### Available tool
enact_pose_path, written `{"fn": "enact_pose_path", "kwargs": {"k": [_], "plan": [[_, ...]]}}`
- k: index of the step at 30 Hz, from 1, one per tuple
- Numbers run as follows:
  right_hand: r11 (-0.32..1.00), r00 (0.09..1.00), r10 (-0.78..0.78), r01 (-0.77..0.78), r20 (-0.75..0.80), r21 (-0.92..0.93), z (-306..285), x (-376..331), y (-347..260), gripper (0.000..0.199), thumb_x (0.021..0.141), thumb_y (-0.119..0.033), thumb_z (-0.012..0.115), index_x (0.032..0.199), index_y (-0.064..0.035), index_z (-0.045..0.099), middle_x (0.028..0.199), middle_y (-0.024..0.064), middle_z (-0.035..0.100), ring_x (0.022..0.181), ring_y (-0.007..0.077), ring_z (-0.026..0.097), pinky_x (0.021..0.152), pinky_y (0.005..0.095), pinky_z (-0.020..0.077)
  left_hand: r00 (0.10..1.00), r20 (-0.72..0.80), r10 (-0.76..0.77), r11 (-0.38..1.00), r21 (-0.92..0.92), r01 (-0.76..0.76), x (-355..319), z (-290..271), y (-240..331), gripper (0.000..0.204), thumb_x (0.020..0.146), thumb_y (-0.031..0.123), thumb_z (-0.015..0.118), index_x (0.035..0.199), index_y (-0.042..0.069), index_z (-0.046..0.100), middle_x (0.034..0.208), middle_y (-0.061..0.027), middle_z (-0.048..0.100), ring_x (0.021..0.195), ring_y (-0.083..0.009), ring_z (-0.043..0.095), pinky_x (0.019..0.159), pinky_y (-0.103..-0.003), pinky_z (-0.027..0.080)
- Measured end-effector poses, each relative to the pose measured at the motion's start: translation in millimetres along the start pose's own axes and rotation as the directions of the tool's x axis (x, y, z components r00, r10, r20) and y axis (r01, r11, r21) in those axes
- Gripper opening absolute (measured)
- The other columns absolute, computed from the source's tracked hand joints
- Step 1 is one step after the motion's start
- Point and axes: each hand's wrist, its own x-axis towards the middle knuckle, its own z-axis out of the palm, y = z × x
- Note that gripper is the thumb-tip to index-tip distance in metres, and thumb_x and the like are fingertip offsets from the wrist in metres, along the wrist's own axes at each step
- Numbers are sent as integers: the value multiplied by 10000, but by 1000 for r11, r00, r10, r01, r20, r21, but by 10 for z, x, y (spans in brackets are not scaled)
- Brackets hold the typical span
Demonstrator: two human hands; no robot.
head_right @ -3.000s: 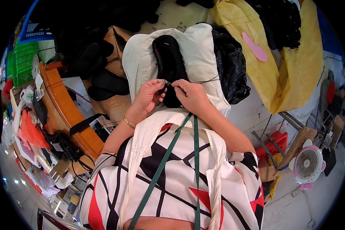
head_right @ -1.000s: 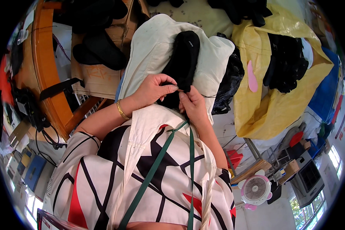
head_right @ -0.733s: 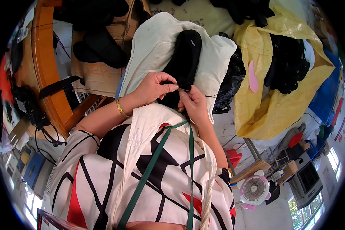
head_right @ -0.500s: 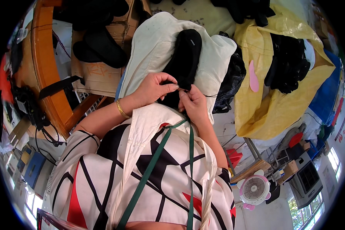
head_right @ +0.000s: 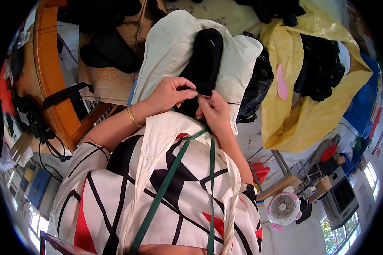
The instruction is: The person sits on the floor and sews a black shoe using a needle and thread. They repeatedly insert the needle into the shoe's sole and pull the thread through to stitch the material.
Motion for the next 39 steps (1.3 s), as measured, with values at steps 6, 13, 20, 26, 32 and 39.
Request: {"fn": "enact_pose_path", "kwargs": {"k": [6, 13, 20, 26, 32, 39], "plan": [[1000, 1000, 18, -18, -1, -10, 13, 4, -37, 102, 983, -108, 587, 1027, -17, 597, 662, 15, 625, 544, 65, 579, 523, 214, 484, 1000, -11, -5, 1000, 13, 5, 2, 4, -14, 168, 903, 138, 740, 1009, 15, 696, 728, 19, 618, 544, -26, 483, 468, -187, 401], [998, 1000, -1, -1, 23, 64, 11, 29, -47, 213, 963, -92, 586, 1152, 4, 572, 683, 25, 621, 570, 80, 588, 554, 234, 507, 1000, 19, -1, 999, 53, 0, -10, 4, -23, 172, 901, 159, 742, 1003, 27, 701, 731, 21, 622, 553, -32, 495, 475, -198, 411], [994, 998, 0, -7, 58, 107, 78, 118, -227, 363, 959, -155, 618, 1271, 15, 544, 760, 43, 635, 616, 83, 594, 574, 238, 510, 1000, 29, 5, 989, 149, -9, -14, 18, 35, 165, 919, 178, 714, 996, 36, 680, 733, 27, 616, 565, -32, 499, 491, -201, 411], [992, 992, -55, 42, -111, -119, -159, 180, -361, 257, 1014, -215, 578, 1206, -66, 660, 834, 20, 607, 684, 68, 598, 594, 224, 505, 969, 68, 238, 927, 282, -247, -28, 2, -48, 160, 940, 192, 686, 1003, 51, 643, 781, 24, 596, 621, -32, 514, 537, -205, 428], [392, 796, -537, 530, 281, -753, -203, 330, -448, 189, 910, -130, 630, 1089, -93, 678, 882, 108, 661, 764, 308, 650, 633, 393, 510, 968, 84, 237, 919, 303, -252, -103, 4, 55, 134, 948, 164, 652, 1026, 61, 614, 856, 2, 602, 667, -36, 532, 590, -199, 460], [988, 986, -107, 120, 126, -98, 91, 219, -129, 76, 989, -92, 579, 1014, -63, 645, 892, -38, 604, 714, 37, 546, 578, 212, 453, 986, 100, 133, 942, 298, -157, -224, -184, 338, 123, 929, 136, 683, 1015, 62, 635, 752, 49, 574, 601, -20, 517, 523, -180, 438]]}}
